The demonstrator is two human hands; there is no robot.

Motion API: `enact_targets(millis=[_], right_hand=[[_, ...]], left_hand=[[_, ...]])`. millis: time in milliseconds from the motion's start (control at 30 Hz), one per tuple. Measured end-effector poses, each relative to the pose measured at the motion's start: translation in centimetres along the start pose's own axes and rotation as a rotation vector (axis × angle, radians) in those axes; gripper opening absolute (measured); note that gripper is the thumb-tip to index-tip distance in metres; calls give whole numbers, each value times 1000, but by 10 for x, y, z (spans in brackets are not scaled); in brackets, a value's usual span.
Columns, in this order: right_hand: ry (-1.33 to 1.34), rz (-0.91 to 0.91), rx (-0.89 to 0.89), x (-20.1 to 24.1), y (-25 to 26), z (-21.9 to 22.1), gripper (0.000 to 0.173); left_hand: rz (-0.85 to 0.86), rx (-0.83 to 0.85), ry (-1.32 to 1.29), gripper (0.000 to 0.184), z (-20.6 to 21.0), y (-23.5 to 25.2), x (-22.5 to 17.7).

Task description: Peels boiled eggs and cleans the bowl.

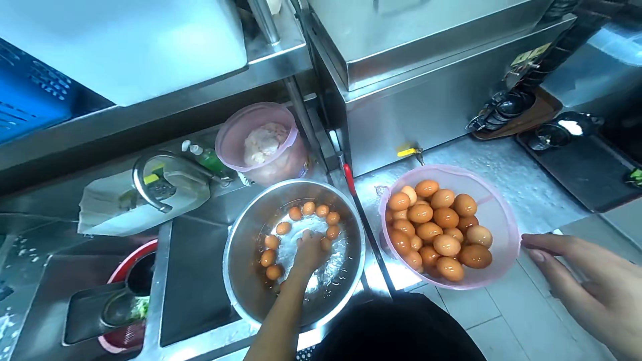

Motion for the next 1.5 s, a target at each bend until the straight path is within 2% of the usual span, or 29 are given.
enact_targets(millis=[133,233,333,400,467,500,567,667,800,867,967,1067,1233,1400,1500], right_hand=[[-5,-5,-16,0,-2,-2,33],[-7,-4,-23,2,-1,-3,33],[-18,0,-51,0,-2,-1,33],[-17,17,-60,-1,-2,2,34],[-23,35,-61,-1,-2,3,33],[-22,38,-58,0,-1,3,33],[-21,41,-59,2,1,3,33],[-15,41,-64,1,3,3,32],[2,41,-73,-2,2,5,32],[14,33,-88,-3,2,6,31],[25,17,-99,-4,1,7,31],[28,17,-105,-8,-3,6,32],[6,63,-129,-19,-17,-2,32],[-7,136,-135,-37,-44,-5,32],[-4,183,-103,-49,-57,-2,32]], left_hand=[[66,-43,-110,60,-9,-4,2],[99,-105,-395,61,-20,-14,12],[79,-101,-887,53,-23,-33,20],[-23,-36,-1356,49,-23,-50,19],[-93,30,-1743,37,-23,-59,21],[-103,58,-1877,31,-26,-62,21],[-82,89,-1986,33,-38,-69,14],[46,60,-1871,37,-68,-87,-13],[305,79,-1626,66,-116,-117,-81],[428,137,-1508,69,-133,-132,-125],[532,239,-1265,58,-141,-142,-195],[564,266,-875,46,-120,-132,-264],[752,244,-240,56,-53,-101,-354],[976,245,254,51,3,-91,-390],[1000,264,323,51,19,-86,-393]])
Point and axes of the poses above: each hand's wrist, its own y-axis towards the middle knuckle, its own z-axis out of the palm, x = y × z, the point moved 6 cm from there along y, towards the middle knuckle, and after that the axes turned 13 degrees about -y, right-handed, at the moved point
